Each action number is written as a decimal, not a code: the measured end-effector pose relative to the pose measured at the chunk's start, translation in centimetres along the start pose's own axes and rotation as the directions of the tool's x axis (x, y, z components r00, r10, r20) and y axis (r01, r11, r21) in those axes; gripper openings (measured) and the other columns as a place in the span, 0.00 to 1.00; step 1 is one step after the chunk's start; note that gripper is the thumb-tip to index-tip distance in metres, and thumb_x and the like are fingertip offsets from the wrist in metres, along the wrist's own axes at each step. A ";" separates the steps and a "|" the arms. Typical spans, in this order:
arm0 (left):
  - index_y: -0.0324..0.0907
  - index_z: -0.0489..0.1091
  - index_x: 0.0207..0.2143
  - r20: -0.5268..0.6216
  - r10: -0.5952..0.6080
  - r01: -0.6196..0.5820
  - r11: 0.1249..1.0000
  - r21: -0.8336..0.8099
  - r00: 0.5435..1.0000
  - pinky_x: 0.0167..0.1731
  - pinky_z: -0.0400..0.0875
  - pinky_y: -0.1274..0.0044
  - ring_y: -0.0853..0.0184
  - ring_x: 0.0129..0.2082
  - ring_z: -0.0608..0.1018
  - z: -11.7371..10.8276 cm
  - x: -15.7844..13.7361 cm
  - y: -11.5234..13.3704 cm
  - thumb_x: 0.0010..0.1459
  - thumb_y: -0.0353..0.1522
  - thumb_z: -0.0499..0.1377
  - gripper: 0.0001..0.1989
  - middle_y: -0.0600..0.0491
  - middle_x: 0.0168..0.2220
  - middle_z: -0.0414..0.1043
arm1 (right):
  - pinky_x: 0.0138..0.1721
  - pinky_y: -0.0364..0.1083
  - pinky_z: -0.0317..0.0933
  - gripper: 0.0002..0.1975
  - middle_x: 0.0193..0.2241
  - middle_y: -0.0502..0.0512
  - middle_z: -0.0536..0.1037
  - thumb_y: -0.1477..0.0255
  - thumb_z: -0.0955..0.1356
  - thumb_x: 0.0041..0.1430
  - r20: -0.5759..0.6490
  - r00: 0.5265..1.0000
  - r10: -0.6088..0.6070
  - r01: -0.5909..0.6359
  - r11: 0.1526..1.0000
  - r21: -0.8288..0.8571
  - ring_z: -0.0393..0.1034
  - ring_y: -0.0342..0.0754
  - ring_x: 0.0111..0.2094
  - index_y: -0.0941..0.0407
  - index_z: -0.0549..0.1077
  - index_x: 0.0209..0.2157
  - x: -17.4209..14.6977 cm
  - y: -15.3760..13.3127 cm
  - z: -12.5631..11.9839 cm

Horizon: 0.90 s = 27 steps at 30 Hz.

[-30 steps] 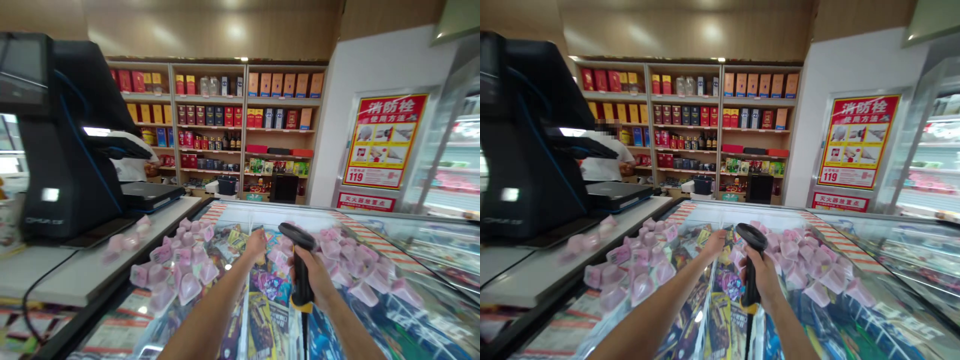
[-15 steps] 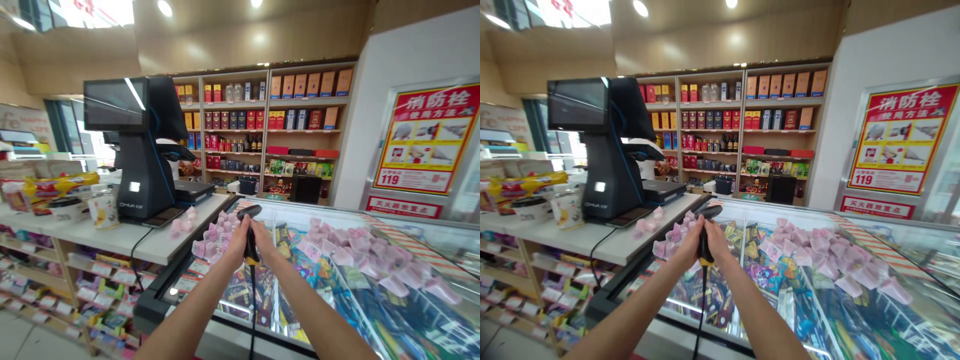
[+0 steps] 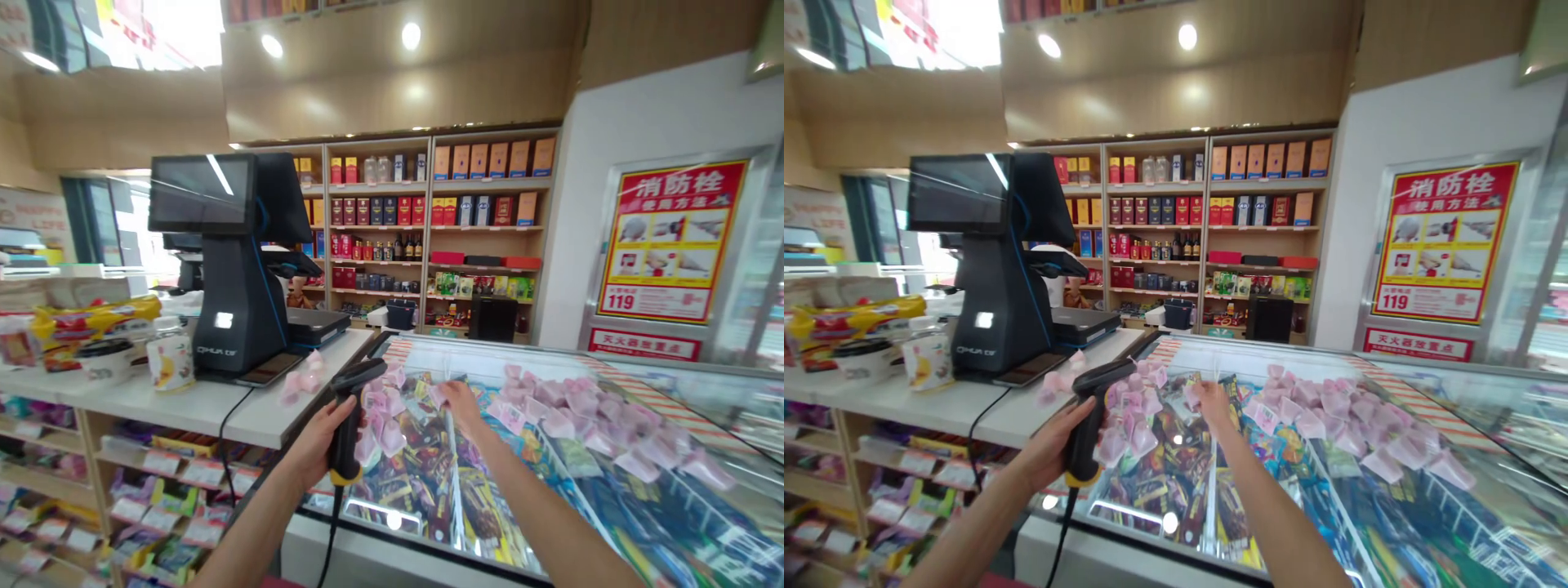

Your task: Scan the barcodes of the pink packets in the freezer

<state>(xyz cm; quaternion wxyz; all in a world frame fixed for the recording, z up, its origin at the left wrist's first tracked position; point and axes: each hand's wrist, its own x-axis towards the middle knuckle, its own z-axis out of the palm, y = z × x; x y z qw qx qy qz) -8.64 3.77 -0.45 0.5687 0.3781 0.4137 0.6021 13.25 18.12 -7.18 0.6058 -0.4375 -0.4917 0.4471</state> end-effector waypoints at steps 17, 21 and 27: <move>0.39 0.59 0.19 0.343 0.007 -0.183 0.855 0.485 0.939 0.18 0.56 0.82 0.76 0.15 0.62 6.1 0.4 -2.2 0.46 0.42 0.54 0.15 0.59 0.14 0.61 | 0.24 0.44 0.61 0.04 0.17 0.48 0.70 0.70 0.64 0.41 -0.158 0.987 0.018 0.034 0.947 0.320 0.66 0.45 0.22 0.56 0.64 0.21 4.3 -2.5 -9.3; 0.40 0.59 0.20 0.357 -0.010 -0.189 0.834 0.518 0.934 0.19 0.54 0.82 0.76 0.15 0.61 6.6 0.1 -1.6 0.43 0.41 0.56 0.14 0.60 0.13 0.60 | 0.26 0.44 0.62 0.04 0.16 0.48 0.70 0.71 0.65 0.40 -0.177 0.982 0.063 0.002 0.940 0.340 0.67 0.45 0.23 0.56 0.64 0.20 4.3 -3.2 -9.0; 0.40 0.59 0.21 0.362 -0.056 -0.143 0.853 0.501 0.931 0.19 0.56 0.82 0.76 0.16 0.61 7.3 0.4 -1.7 0.44 0.41 0.55 0.13 0.60 0.15 0.60 | 0.24 0.43 0.61 0.04 0.14 0.47 0.69 0.73 0.66 0.40 -0.170 0.980 0.105 -0.036 0.929 0.368 0.65 0.43 0.20 0.56 0.63 0.19 4.0 -3.5 -8.8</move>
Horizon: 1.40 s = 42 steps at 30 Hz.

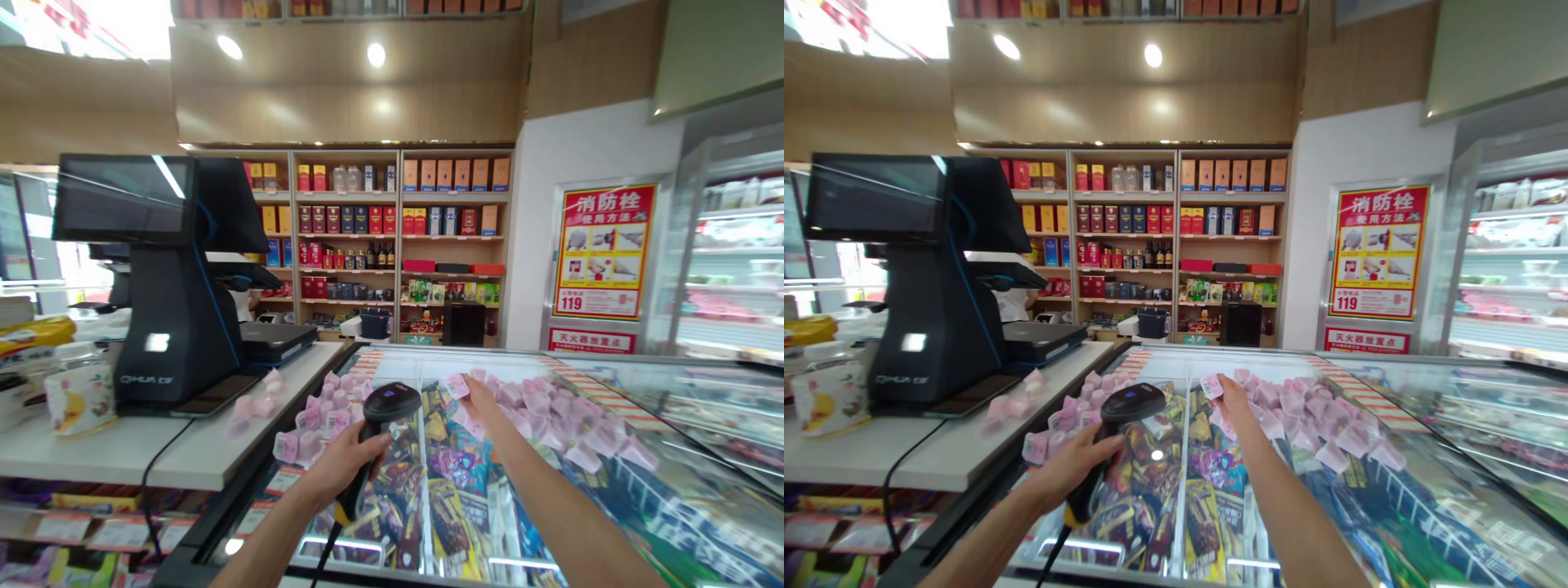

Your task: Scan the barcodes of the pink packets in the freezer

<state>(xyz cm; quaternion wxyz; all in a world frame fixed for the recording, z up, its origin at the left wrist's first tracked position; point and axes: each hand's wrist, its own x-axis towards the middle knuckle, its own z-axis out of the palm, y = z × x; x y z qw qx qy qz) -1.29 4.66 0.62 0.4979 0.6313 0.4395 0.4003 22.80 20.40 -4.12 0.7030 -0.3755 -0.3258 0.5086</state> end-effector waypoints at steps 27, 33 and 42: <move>0.38 0.62 0.20 -0.234 -0.043 0.063 0.995 0.080 0.971 0.18 0.55 0.82 0.75 0.16 0.62 -8.5 -5.8 -2.4 0.44 0.43 0.55 0.16 0.58 0.15 0.62 | 0.34 0.45 0.55 0.18 0.31 0.52 0.73 0.66 0.68 0.37 0.656 0.755 -0.021 0.639 0.247 -0.728 0.66 0.48 0.33 0.55 0.67 0.34 -12.0 8.8 10.4; 0.38 0.61 0.21 -0.206 -0.046 0.037 0.998 -0.046 0.978 0.19 0.56 0.82 0.75 0.16 0.62 -6.9 -4.4 -2.5 0.44 0.42 0.56 0.15 0.58 0.15 0.61 | 0.32 0.44 0.56 0.09 0.26 0.52 0.73 0.73 0.65 0.39 0.469 0.881 -0.057 0.437 0.477 -0.763 0.66 0.46 0.30 0.57 0.69 0.28 -9.9 7.7 8.4; 0.39 0.61 0.22 -0.049 0.008 -0.011 0.998 -0.069 0.999 0.20 0.55 0.82 0.76 0.16 0.63 -2.5 -2.2 -1.4 0.46 0.41 0.55 0.13 0.59 0.16 0.61 | 0.26 0.42 0.60 0.02 0.18 0.49 0.73 0.73 0.66 0.40 0.076 0.991 0.106 -0.108 0.994 0.026 0.66 0.42 0.21 0.57 0.67 0.20 -2.8 1.3 3.2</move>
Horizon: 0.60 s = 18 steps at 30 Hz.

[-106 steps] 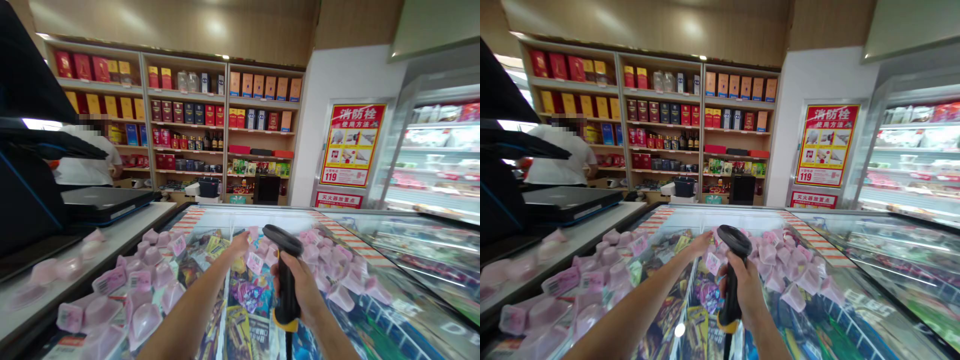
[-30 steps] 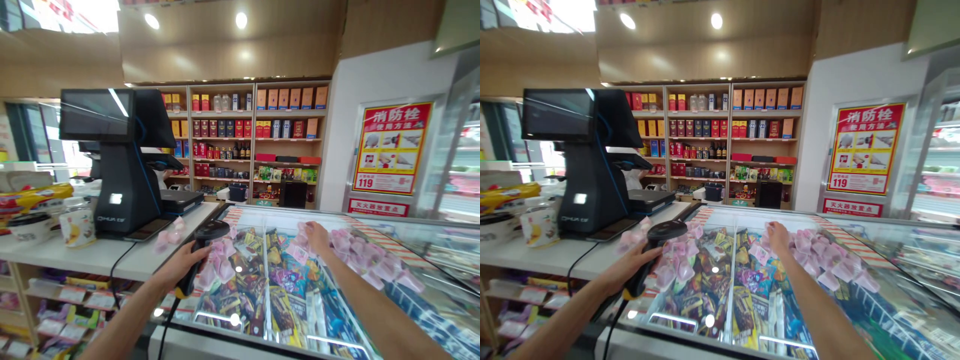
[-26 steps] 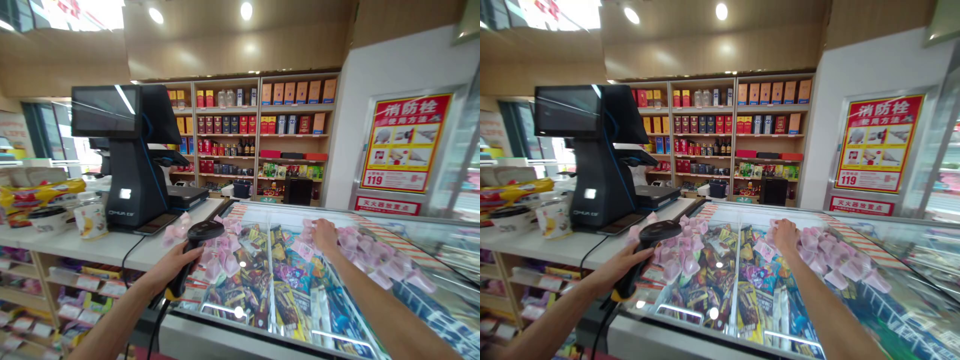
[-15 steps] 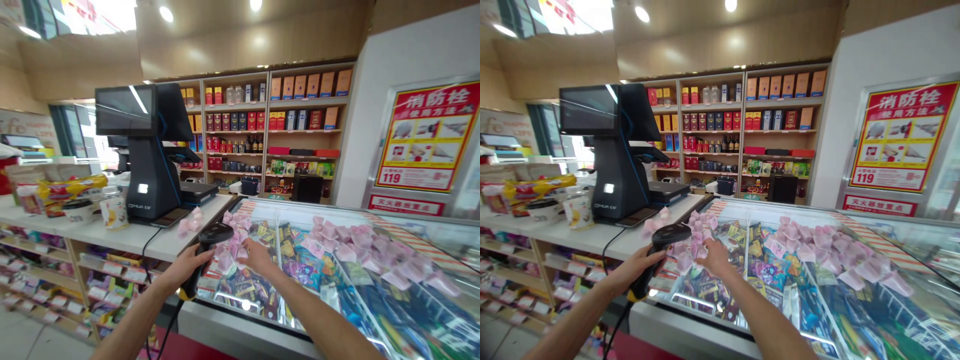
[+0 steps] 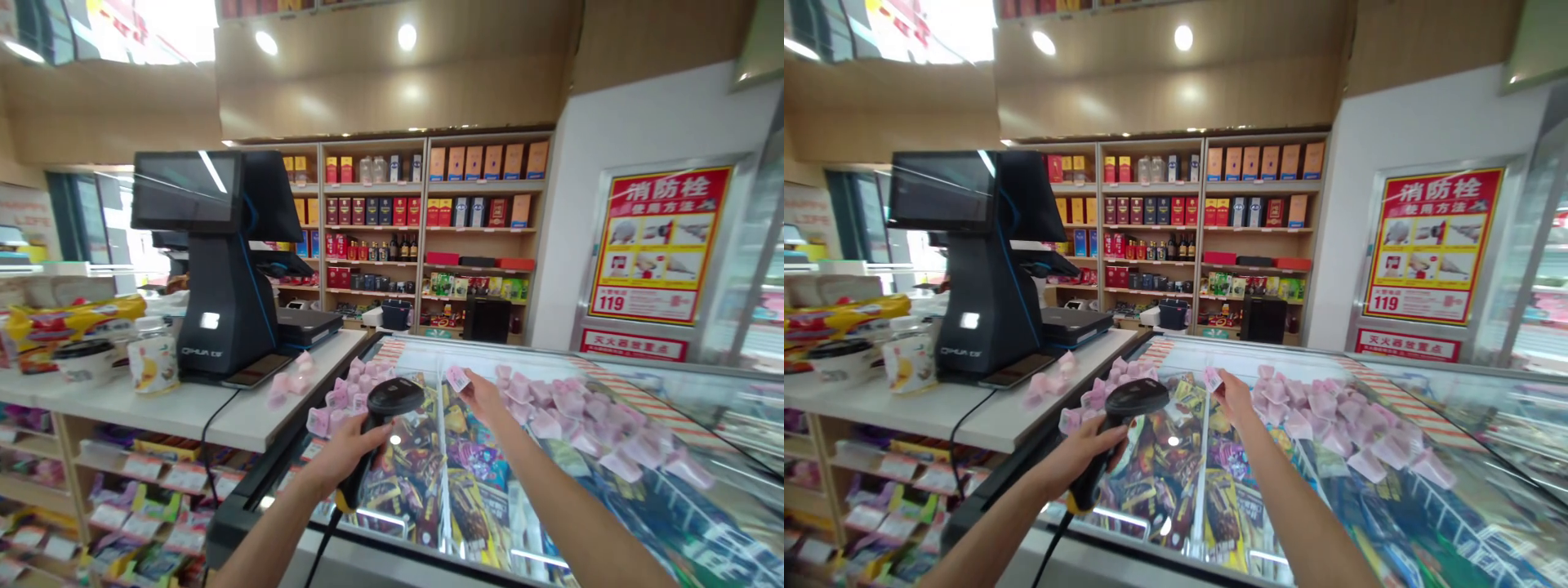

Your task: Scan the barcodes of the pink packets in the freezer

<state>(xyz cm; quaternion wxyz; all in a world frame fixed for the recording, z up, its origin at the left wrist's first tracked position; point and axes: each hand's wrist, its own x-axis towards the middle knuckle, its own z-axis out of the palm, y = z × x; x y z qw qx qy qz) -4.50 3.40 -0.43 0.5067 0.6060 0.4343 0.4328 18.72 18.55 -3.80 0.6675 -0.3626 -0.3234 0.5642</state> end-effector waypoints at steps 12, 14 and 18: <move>0.39 0.61 0.18 0.128 -0.050 0.036 0.993 0.108 0.991 0.22 0.56 0.81 0.75 0.16 0.62 2.2 1.1 1.1 0.46 0.41 0.54 0.14 0.58 0.15 0.61 | 0.27 0.44 0.61 0.06 0.19 0.50 0.73 0.69 0.65 0.40 -0.048 0.986 -0.161 0.159 0.986 -0.057 0.67 0.45 0.24 0.57 0.67 0.23 2.6 0.3 -2.3; 0.39 0.61 0.19 0.118 -0.038 0.025 0.993 0.118 0.992 0.22 0.56 0.81 0.75 0.17 0.63 1.9 1.3 0.8 0.46 0.41 0.53 0.14 0.59 0.15 0.62 | 0.27 0.44 0.61 0.10 0.20 0.50 0.72 0.67 0.64 0.40 -0.105 0.957 -0.271 0.240 0.940 -0.241 0.67 0.46 0.25 0.58 0.68 0.27 2.8 -0.7 -3.2; 0.38 0.61 0.20 0.023 -0.006 0.003 0.992 0.128 1.000 0.21 0.55 0.82 0.75 0.17 0.62 0.5 1.6 0.3 0.47 0.42 0.53 0.15 0.58 0.15 0.62 | 0.35 0.47 0.58 0.17 0.28 0.57 0.74 0.68 0.62 0.43 -0.107 0.794 -0.599 0.285 0.521 -0.804 0.67 0.49 0.31 0.61 0.69 0.36 3.1 -3.9 -5.8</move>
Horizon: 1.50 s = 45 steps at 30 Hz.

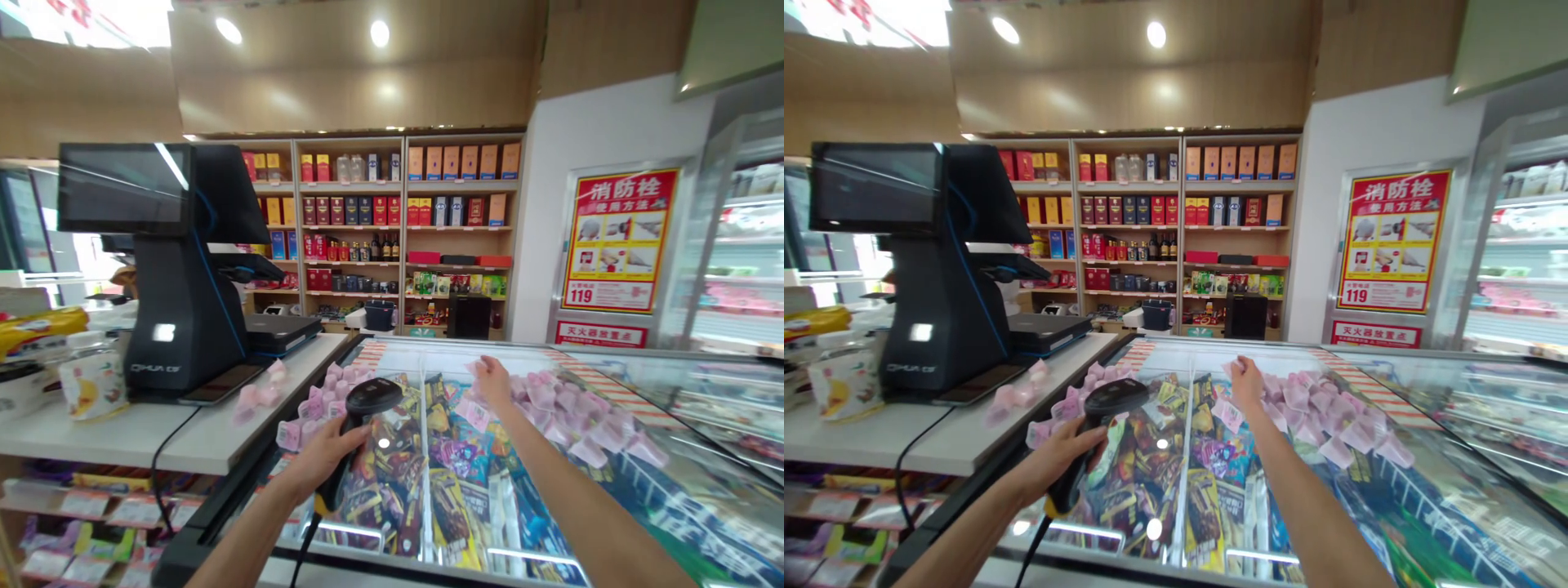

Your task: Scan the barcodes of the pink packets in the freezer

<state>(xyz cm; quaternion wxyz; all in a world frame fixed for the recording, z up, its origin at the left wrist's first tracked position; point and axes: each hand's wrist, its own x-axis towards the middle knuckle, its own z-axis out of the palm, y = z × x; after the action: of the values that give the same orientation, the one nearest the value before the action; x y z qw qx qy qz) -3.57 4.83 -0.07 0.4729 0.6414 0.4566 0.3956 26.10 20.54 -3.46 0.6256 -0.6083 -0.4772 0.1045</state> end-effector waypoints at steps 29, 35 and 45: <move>0.39 0.60 0.22 -0.266 -0.124 0.108 0.992 -0.072 0.956 0.18 0.54 0.81 0.76 0.16 0.61 -6.5 -5.3 -2.1 0.45 0.42 0.55 0.14 0.60 0.15 0.60 | 0.44 0.46 0.53 0.20 0.43 0.56 0.70 0.75 0.61 0.46 0.732 0.611 -0.302 0.495 0.867 -0.055 0.63 0.48 0.44 0.56 0.66 0.44 -13.8 -6.2 14.7; 0.38 0.60 0.21 -0.182 -0.111 0.101 0.993 -0.066 0.977 0.19 0.54 0.81 0.76 0.16 0.61 -5.2 -4.6 -1.9 0.46 0.42 0.54 0.15 0.59 0.15 0.60 | 0.36 0.44 0.57 0.13 0.29 0.54 0.74 0.76 0.62 0.41 0.573 0.817 -0.068 0.082 0.997 0.001 0.67 0.48 0.34 0.57 0.69 0.33 -11.8 -4.7 13.8; 0.38 0.61 0.24 0.048 -0.031 0.035 0.996 -0.081 0.998 0.20 0.54 0.81 0.76 0.17 0.61 -1.3 -2.9 0.0 0.46 0.41 0.55 0.14 0.59 0.17 0.60 | 0.27 0.43 0.61 0.04 0.17 0.53 0.71 0.73 0.60 0.45 0.609 0.754 0.246 -0.623 0.560 0.546 0.67 0.44 0.22 0.57 0.66 0.23 -5.9 -3.0 8.0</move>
<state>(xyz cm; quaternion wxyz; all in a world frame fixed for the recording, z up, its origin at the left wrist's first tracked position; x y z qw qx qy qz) -5.60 2.36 -0.02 0.5158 0.6229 0.4396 0.3908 15.85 20.95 -5.23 0.6296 -0.3679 -0.3592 0.5824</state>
